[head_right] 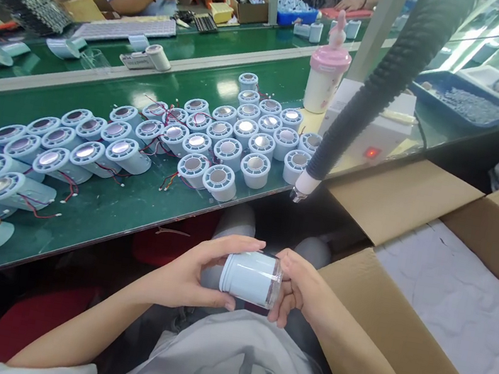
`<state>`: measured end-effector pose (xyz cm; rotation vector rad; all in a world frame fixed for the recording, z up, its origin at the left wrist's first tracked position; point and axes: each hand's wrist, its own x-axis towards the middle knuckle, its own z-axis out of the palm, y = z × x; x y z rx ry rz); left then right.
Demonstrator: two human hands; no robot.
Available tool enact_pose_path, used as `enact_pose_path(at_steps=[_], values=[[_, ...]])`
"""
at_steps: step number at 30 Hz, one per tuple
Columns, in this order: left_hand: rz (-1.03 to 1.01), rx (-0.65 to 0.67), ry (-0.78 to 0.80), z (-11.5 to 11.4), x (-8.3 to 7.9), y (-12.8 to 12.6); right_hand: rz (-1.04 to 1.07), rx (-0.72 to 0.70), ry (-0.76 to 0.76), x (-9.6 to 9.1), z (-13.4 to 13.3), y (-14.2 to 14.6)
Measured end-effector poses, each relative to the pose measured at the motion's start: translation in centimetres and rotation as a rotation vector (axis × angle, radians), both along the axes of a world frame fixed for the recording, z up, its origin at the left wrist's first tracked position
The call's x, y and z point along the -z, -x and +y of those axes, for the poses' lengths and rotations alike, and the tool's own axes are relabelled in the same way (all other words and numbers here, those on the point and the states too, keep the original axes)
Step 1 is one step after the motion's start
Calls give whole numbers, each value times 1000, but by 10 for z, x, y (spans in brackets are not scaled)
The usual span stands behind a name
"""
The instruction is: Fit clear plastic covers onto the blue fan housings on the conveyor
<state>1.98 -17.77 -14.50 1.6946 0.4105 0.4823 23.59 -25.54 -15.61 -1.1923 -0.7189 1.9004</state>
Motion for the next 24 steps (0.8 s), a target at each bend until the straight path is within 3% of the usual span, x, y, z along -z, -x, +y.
enact_pose_path(at_steps=[14, 17, 20, 22, 24], values=[[-29, -19, -61, -2, 2, 0, 198, -175, 315, -1, 0, 2], [-1, -33, -24, -6, -1, -2, 205, -233, 315, -1, 0, 4], [56, -70, 67, -9, -7, -2, 113, -255, 181, 6, -4, 4], [95, -95, 135, -11, -10, -2, -104, -159, -45, 11, -9, 1], [116, -107, 195, -12, -12, -2, -381, -46, -363, 15, -14, -4]])
